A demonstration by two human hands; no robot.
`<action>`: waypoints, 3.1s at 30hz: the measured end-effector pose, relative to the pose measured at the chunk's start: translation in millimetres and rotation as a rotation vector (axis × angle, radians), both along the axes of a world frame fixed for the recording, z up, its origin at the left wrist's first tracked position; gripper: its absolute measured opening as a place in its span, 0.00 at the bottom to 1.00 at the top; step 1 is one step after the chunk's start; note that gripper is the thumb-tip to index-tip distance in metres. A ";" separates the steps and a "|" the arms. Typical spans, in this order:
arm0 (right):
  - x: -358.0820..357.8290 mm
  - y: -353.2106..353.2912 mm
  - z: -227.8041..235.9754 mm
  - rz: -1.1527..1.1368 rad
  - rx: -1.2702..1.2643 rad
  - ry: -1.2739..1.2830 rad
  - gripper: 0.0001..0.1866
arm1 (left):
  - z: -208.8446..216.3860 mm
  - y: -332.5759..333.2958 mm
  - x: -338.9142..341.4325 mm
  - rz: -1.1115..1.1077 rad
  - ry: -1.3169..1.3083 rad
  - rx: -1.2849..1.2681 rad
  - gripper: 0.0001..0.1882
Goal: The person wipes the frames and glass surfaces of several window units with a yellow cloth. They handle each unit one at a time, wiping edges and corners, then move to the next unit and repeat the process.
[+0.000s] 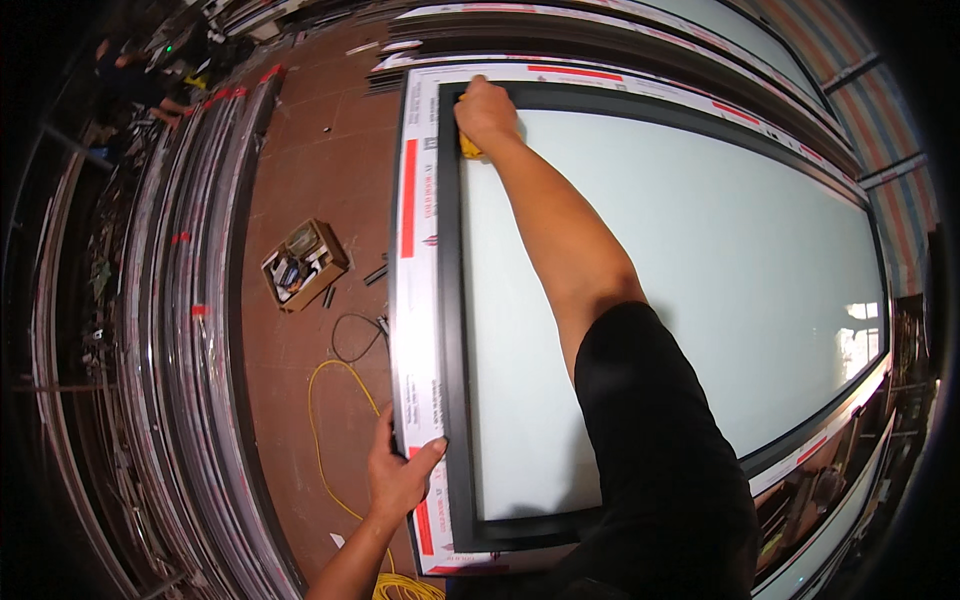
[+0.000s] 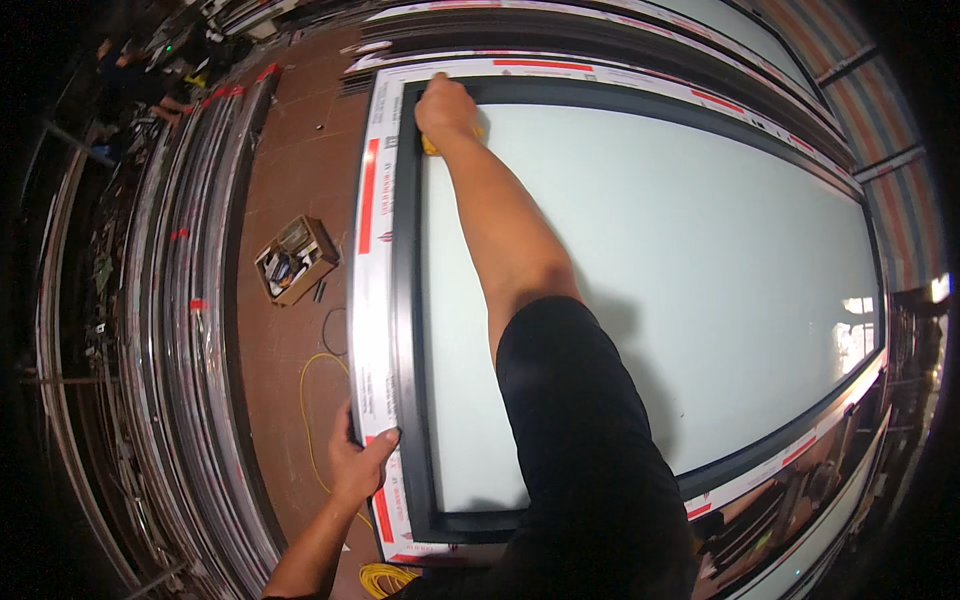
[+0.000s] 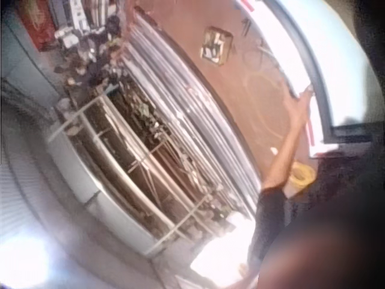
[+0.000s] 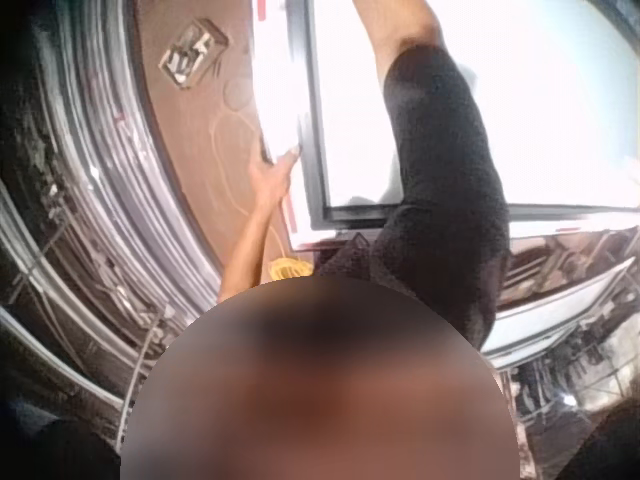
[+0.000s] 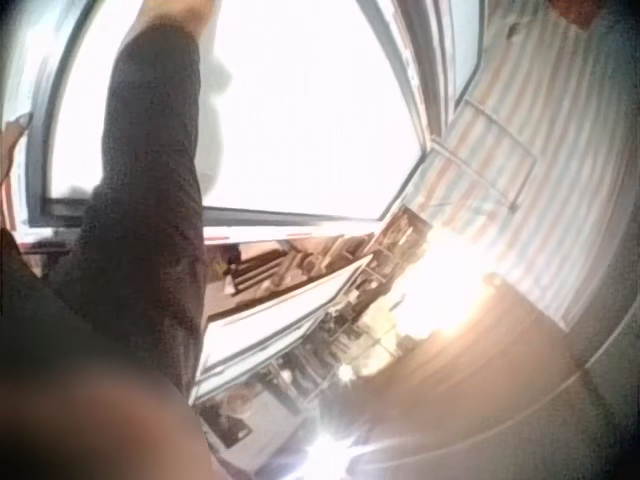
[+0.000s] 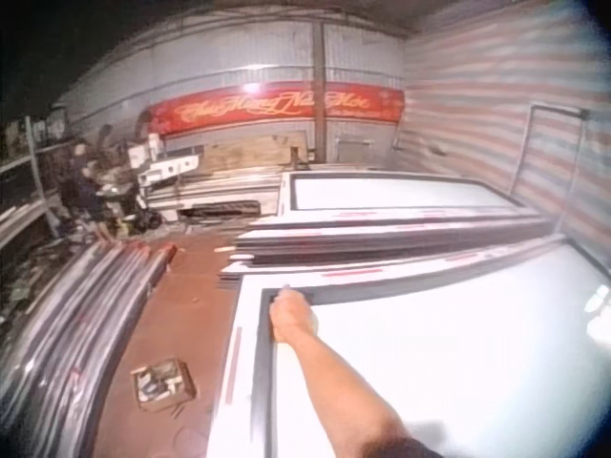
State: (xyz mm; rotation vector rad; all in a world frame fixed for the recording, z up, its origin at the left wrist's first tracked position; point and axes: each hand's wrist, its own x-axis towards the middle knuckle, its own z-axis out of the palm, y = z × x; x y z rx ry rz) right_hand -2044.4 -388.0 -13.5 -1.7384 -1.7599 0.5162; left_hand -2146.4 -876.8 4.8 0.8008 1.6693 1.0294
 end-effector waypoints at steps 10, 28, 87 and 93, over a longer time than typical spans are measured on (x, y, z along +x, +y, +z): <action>154.3 19.7 -0.9 0.093 0.110 -0.397 0.25 | -2.5 -3.2 0.9 0.022 0.055 -0.004 0.33; 630.7 3.3 -35.8 -0.756 0.018 -0.048 0.54 | -12.1 -9.5 -4.5 0.066 0.047 -0.016 0.35; 99.9 -525.7 28.1 0.470 -0.598 0.174 0.22 | -57.8 26.0 -30.5 -0.242 -0.055 0.249 0.29; 126.3 -599.0 45.0 0.059 -0.088 0.735 0.27 | -53.3 28.0 -29.9 -0.330 0.067 0.215 0.34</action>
